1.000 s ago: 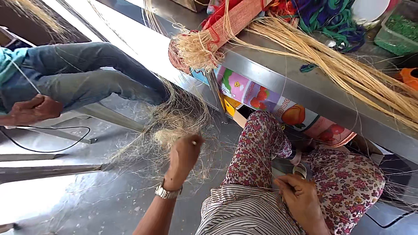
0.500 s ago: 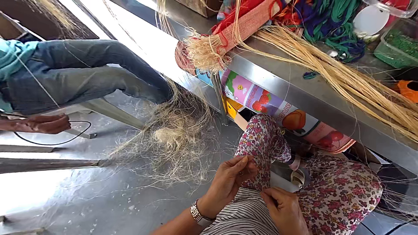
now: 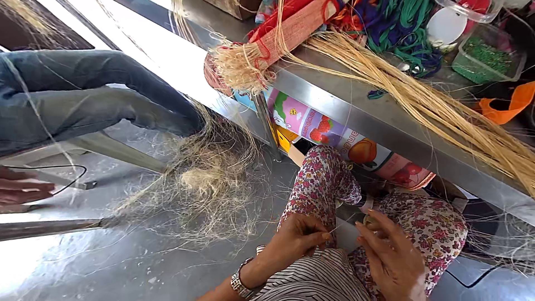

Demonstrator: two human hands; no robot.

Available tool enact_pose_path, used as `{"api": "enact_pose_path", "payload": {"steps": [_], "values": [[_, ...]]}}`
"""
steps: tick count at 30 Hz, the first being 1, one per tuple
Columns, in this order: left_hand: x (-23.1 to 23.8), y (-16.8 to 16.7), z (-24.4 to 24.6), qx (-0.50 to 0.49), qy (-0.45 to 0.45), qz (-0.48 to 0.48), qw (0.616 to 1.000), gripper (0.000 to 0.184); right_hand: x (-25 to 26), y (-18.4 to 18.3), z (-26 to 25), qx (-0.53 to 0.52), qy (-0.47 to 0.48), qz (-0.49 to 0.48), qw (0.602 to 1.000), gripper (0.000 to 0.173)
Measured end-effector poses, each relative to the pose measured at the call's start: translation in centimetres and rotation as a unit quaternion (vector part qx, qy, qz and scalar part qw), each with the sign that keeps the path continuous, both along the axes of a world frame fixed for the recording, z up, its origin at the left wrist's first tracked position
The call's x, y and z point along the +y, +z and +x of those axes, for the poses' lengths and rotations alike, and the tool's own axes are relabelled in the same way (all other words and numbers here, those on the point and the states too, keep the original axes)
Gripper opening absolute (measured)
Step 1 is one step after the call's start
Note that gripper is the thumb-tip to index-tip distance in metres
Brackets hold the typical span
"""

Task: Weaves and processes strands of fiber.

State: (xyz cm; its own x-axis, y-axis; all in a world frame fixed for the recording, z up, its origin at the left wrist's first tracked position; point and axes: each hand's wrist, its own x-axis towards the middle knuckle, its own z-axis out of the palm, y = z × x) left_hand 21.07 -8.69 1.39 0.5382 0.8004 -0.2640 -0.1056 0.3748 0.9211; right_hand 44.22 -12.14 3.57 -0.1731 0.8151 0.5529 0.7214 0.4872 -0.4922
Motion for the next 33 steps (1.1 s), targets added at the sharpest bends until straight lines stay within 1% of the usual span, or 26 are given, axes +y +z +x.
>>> {"api": "enact_pose_path", "payload": {"steps": [4, 6, 9, 12, 14, 16, 18, 19, 20, 22, 23, 26, 27, 29, 33], "values": [[0.1, 0.3, -0.1, 0.001, -0.047, 0.007, 0.999, 0.015, 0.6, -0.8, 0.0, -0.107, 0.024, 0.051, 0.993, 0.018], [0.2, 0.4, -0.2, -0.013, -0.067, 0.006, 0.998, 0.015, 0.7, -1.3, 0.1, -0.107, 0.044, 0.072, 0.991, 0.014], [0.4, 0.4, -0.4, -0.031, -0.085, 0.006, 0.996, 0.013, 0.8, -1.4, 0.3, -0.056, 0.06, 0.075, 0.994, 0.014], [0.6, 0.1, -0.7, -0.044, -0.075, 0.01, 0.996, 0.015, 1.2, -1.4, 0.5, 0.035, 0.055, 0.03, 0.997, 0.015], [0.8, -0.3, -0.9, -0.053, -0.062, 0.028, 0.996, 0.015, 1.4, -1.7, 0.5, 0.135, 0.049, -0.034, 0.989, 0.013], [0.9, -0.8, -0.8, -0.054, -0.045, 0.075, 0.995, 0.013, 1.3, -1.9, 0.1, 0.246, 0.047, -0.126, 0.96, 0.009], [0.9, -1.2, -0.4, -0.046, -0.03, 0.147, 0.988, 0.01, 1.1, -1.8, -0.6, 0.339, 0.049, -0.222, 0.913, 0.007], [0.9, -1.4, -0.1, -0.04, -0.022, 0.174, 0.984, 0.01, 1.0, -1.7, -0.9, 0.368, 0.05, -0.261, 0.891, 0.007], [0.8, -1.4, 0.2, -0.029, -0.013, 0.192, 0.981, 0.01, 1.0, -1.6, -1.1, 0.381, 0.052, -0.293, 0.876, 0.008], [0.7, -1.3, 0.8, -0.002, 0.009, 0.206, 0.978, 0.011, 0.9, -1.5, -1.4, 0.383, 0.05, -0.327, 0.862, 0.009], [0.7, -1.2, 1.1, 0.008, 0.021, 0.202, 0.979, 0.013, 0.9, -1.4, -1.6, 0.378, 0.043, -0.331, 0.864, 0.009], [0.7, -1.0, 1.7, 0.012, 0.043, 0.169, 0.985, 0.03, 0.9, -1.2, -2.0, 0.354, 0.024, -0.34, 0.871, 0.01], [0.7, -0.9, 1.8, 0.011, 0.049, 0.163, 0.985, 0.032, 1.0, -1.2, -2.0, 0.35, 0.023, -0.346, 0.87, 0.011], [0.8, -1.0, 2.0, 0.008, 0.059, 0.162, 0.985, 0.029, 1.1, -1.2, -2.1, 0.343, 0.025, -0.353, 0.87, 0.011], [0.9, -1.5, 2.3, 0.002, 0.074, 0.187, 0.98, 0.014, 1.2, -1.3, -2.4, 0.328, 0.025, -0.354, 0.876, 0.008]]}}
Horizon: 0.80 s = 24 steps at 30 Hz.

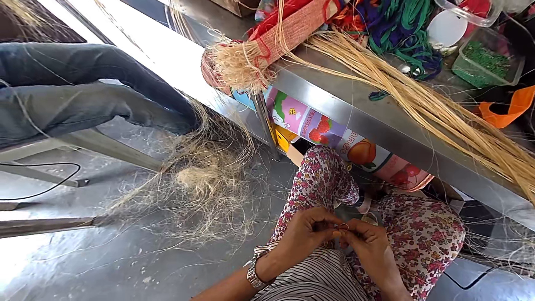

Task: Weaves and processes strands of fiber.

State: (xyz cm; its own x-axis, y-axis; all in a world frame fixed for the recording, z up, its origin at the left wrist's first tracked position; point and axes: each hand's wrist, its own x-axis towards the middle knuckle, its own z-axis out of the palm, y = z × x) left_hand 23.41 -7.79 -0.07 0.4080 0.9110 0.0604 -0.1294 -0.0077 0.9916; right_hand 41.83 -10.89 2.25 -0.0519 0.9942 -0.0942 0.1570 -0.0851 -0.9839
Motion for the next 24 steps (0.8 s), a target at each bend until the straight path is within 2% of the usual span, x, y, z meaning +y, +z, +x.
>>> {"api": "enact_pose_path", "payload": {"steps": [8, 13, 22, 24], "values": [[0.12, -0.63, 0.36, -0.011, 0.051, -0.025, 0.998, 0.004, 0.14, 0.17, 0.06, -0.023, 0.01, -0.003, 1.0, 0.01], [0.21, -0.22, 0.39, -0.015, 0.04, -0.082, 0.996, 0.009, -0.02, -0.16, 0.2, -0.045, -0.003, 0.008, 0.999, 0.01], [0.11, -0.69, 0.76, -0.03, 0.029, -0.076, 0.996, 0.006, -0.05, -0.16, 0.32, -0.015, 0.003, -0.002, 1.0, 0.008], [0.07, -0.74, 0.93, -0.051, 0.041, -0.09, 0.994, 0.007, -0.08, -0.31, 0.3, 0.0, 0.016, -0.013, 1.0, 0.016]]}}
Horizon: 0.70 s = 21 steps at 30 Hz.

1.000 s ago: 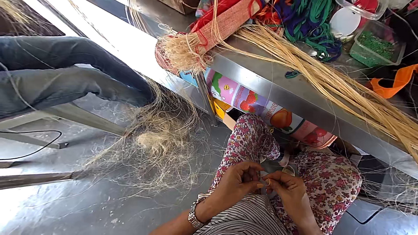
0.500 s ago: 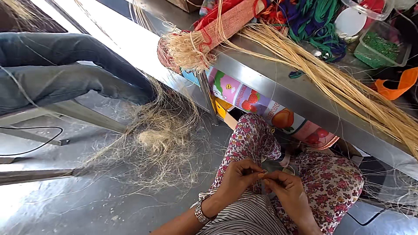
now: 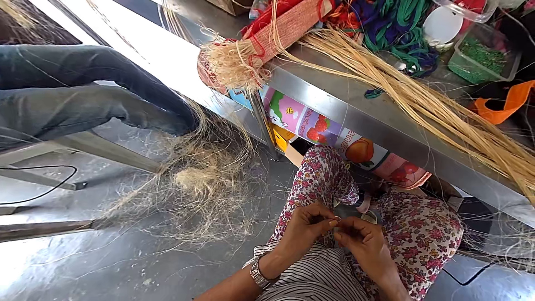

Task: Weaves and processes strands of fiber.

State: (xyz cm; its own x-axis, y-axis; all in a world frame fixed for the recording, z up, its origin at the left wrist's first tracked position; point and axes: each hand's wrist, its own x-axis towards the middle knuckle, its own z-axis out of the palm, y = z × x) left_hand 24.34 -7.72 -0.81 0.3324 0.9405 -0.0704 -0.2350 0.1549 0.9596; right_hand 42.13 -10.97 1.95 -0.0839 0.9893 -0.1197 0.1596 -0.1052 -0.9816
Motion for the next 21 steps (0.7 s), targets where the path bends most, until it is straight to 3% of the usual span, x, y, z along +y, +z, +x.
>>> {"api": "enact_pose_path", "payload": {"steps": [4, 7, 11, 14, 17, 21], "values": [[0.1, 0.3, 0.2, -0.061, 0.015, -0.069, 0.996, 0.009, 0.1, -0.8, -0.4, -0.015, 0.007, 0.013, 1.0, 0.044], [0.1, 0.4, 0.3, -0.105, 0.012, -0.121, 0.987, 0.013, 0.0, -1.1, -0.9, -0.014, -0.014, 0.042, 0.999, 0.035], [0.0, 0.5, 0.6, -0.178, -0.012, -0.189, 0.966, 0.018, 0.1, -1.8, -1.8, -0.052, -0.008, 0.114, 0.992, 0.04], [-0.1, 0.9, 0.8, -0.194, -0.022, -0.226, 0.954, 0.024, 0.3, -2.1, -2.4, -0.018, -0.012, 0.108, 0.994, 0.021], [0.1, 0.5, 0.2, -0.212, -0.049, -0.224, 0.95, 0.023, 0.6, -1.6, -1.4, 0.113, 0.011, 0.026, 0.993, 0.004], [0.9, -0.6, -1.5, -0.199, -0.1, -0.204, 0.953, 0.015, 1.1, -0.9, 2.1, 0.269, 0.096, -0.142, 0.948, 0.003]]}}
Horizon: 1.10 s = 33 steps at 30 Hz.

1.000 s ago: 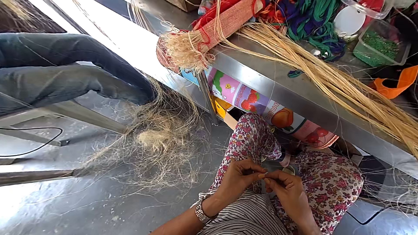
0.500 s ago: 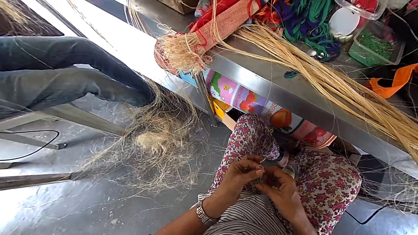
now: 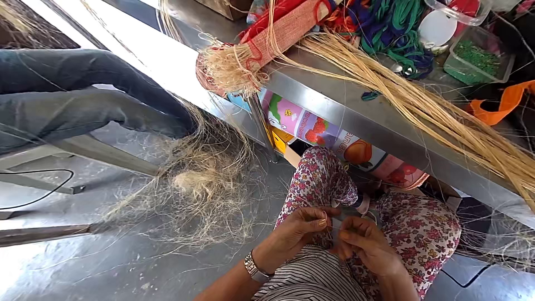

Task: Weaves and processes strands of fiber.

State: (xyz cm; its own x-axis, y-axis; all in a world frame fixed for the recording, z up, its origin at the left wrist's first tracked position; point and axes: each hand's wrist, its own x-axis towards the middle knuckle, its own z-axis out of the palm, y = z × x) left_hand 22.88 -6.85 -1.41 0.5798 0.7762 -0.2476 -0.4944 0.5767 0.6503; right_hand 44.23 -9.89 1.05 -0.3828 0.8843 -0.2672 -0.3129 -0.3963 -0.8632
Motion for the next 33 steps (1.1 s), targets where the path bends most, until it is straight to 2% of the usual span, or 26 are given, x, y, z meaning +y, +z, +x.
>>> {"api": "enact_pose_path", "payload": {"steps": [3, 5, 9, 11, 13, 15, 18, 22, 28, 33], "values": [[0.5, -0.3, -1.3, 0.002, -0.06, 0.0, 0.998, 0.012, 0.1, 1.4, 2.0, -0.079, 0.014, 0.004, 0.997, 0.007], [0.8, 0.0, -1.9, 0.009, -0.101, 0.005, 0.995, 0.014, -0.2, 1.9, 2.7, -0.173, -0.023, 0.087, 0.981, 0.009], [0.9, 0.7, -2.2, 0.064, -0.109, 0.027, 0.992, 0.02, -1.1, 2.4, 3.0, -0.352, -0.113, 0.267, 0.89, 0.015], [0.8, 0.8, -2.2, 0.067, -0.091, 0.039, 0.993, 0.02, -1.5, 2.5, 3.0, -0.392, -0.148, 0.326, 0.847, 0.017], [0.8, 0.6, -2.4, 0.043, -0.091, 0.055, 0.993, 0.016, -1.6, 2.1, 2.9, -0.392, -0.192, 0.359, 0.825, 0.017], [0.9, 0.4, -2.5, -0.01, -0.105, 0.067, 0.992, 0.011, -1.5, 1.3, 2.5, -0.353, -0.245, 0.352, 0.832, 0.015], [0.8, 0.0, -1.9, -0.071, -0.138, 0.064, 0.986, 0.007, -1.6, 0.1, 0.7, -0.257, -0.289, 0.258, 0.885, 0.012], [0.5, -0.6, -0.6, -0.076, -0.164, 0.052, 0.982, 0.01, -2.3, -0.8, -1.5, -0.23, -0.237, 0.182, 0.926, 0.012], [0.2, -0.6, 0.1, -0.021, -0.124, 0.037, 0.991, 0.014, -2.9, -0.7, -1.8, -0.284, -0.155, 0.214, 0.922, 0.015], [0.1, -0.3, 0.3, 0.011, -0.116, 0.034, 0.993, 0.018, -2.6, -0.5, -1.8, -0.243, -0.175, 0.207, 0.931, 0.013]]}}
